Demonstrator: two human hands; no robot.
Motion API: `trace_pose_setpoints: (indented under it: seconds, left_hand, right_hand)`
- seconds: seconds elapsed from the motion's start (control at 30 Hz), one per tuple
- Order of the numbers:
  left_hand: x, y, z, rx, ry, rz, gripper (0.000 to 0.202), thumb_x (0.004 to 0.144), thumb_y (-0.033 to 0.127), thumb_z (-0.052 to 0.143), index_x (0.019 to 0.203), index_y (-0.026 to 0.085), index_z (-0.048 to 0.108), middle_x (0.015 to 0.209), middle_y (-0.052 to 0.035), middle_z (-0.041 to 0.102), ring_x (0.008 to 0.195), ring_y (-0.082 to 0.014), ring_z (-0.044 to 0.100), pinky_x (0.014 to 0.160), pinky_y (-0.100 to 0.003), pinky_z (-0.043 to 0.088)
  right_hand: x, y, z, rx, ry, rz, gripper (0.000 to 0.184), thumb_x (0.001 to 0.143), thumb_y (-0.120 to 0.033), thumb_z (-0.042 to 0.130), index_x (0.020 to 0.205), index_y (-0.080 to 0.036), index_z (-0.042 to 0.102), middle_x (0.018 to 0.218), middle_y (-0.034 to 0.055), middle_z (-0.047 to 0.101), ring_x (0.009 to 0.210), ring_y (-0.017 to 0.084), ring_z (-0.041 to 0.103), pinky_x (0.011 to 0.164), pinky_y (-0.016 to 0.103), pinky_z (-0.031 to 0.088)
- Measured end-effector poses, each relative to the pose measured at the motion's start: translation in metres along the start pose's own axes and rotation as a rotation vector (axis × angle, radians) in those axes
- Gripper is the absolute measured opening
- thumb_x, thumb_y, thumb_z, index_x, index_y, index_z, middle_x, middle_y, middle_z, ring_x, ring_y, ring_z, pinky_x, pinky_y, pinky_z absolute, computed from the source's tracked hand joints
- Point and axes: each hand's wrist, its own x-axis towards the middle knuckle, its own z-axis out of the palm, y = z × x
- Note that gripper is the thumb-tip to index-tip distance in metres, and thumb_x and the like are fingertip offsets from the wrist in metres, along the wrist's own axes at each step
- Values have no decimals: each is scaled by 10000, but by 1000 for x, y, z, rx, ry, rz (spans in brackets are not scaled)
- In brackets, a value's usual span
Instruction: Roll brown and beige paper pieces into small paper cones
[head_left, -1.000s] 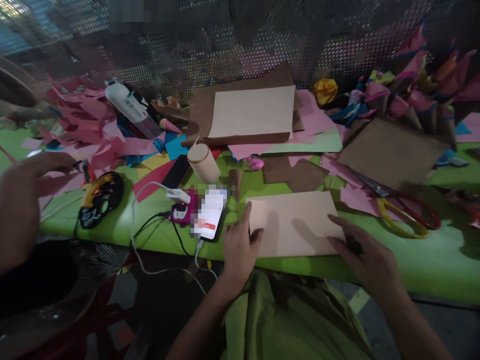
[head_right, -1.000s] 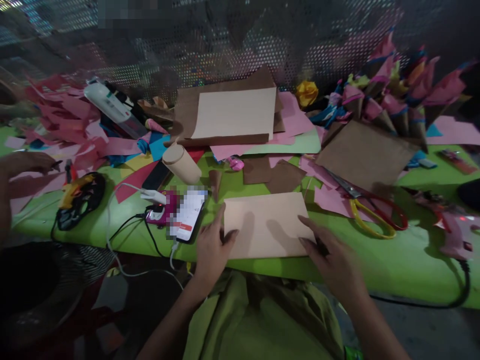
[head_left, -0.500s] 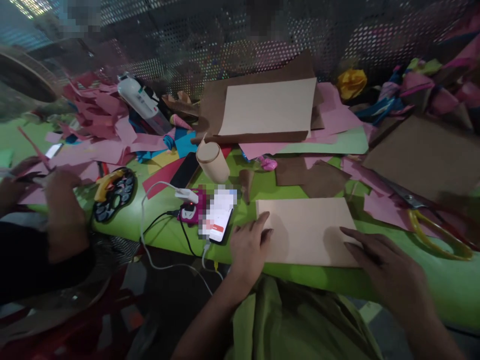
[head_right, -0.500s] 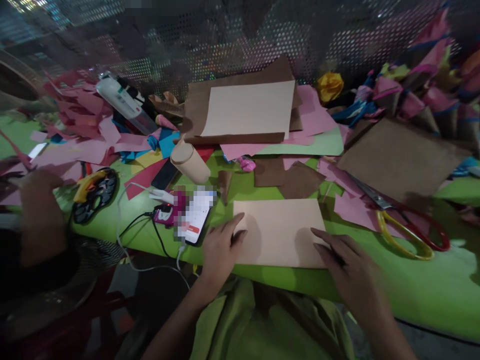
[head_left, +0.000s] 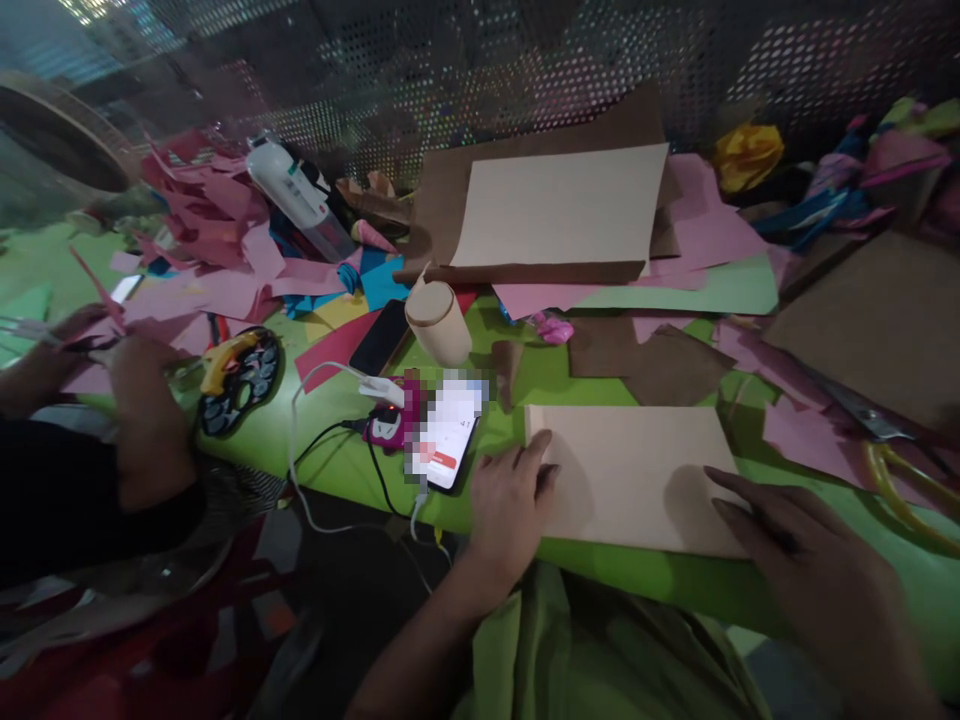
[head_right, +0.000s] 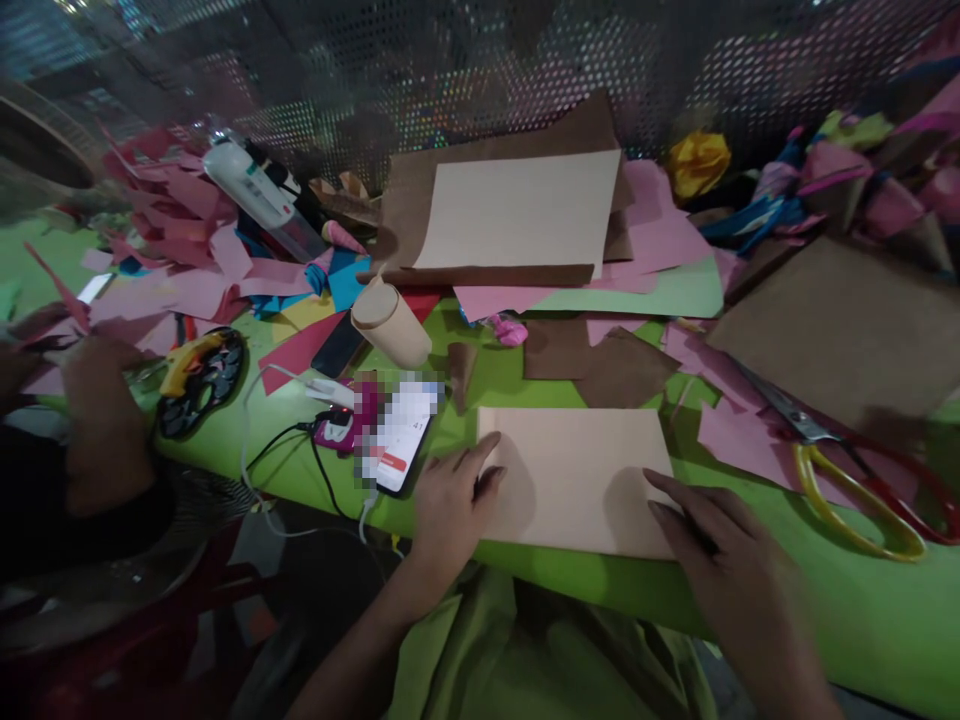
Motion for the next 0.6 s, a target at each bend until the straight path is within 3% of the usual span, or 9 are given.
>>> trace_pose_setpoints:
  seconds: [0.37, 0.6]
  left_hand:
    - [1, 1, 0, -22, -3, -30, 410, 900, 206, 690, 1302, 250, 623, 886, -7, 766, 776, -202, 693, 692, -348, 477]
    - [0, -3, 2, 43, 67, 44, 397, 905, 219, 679, 1298, 241, 629, 877, -18, 720, 813, -203, 665, 720, -351, 485]
  right_hand:
    - [2, -1, 0, -28, 0, -47, 339, 891, -470, 527, 1077, -295, 749, 976, 85, 705, 823, 273, 702, 671, 372, 547]
    - [2, 0, 4, -47, 26, -106, 317, 918, -440, 518, 1069, -296, 757, 948, 76, 714, 808, 256, 696, 637, 352, 533]
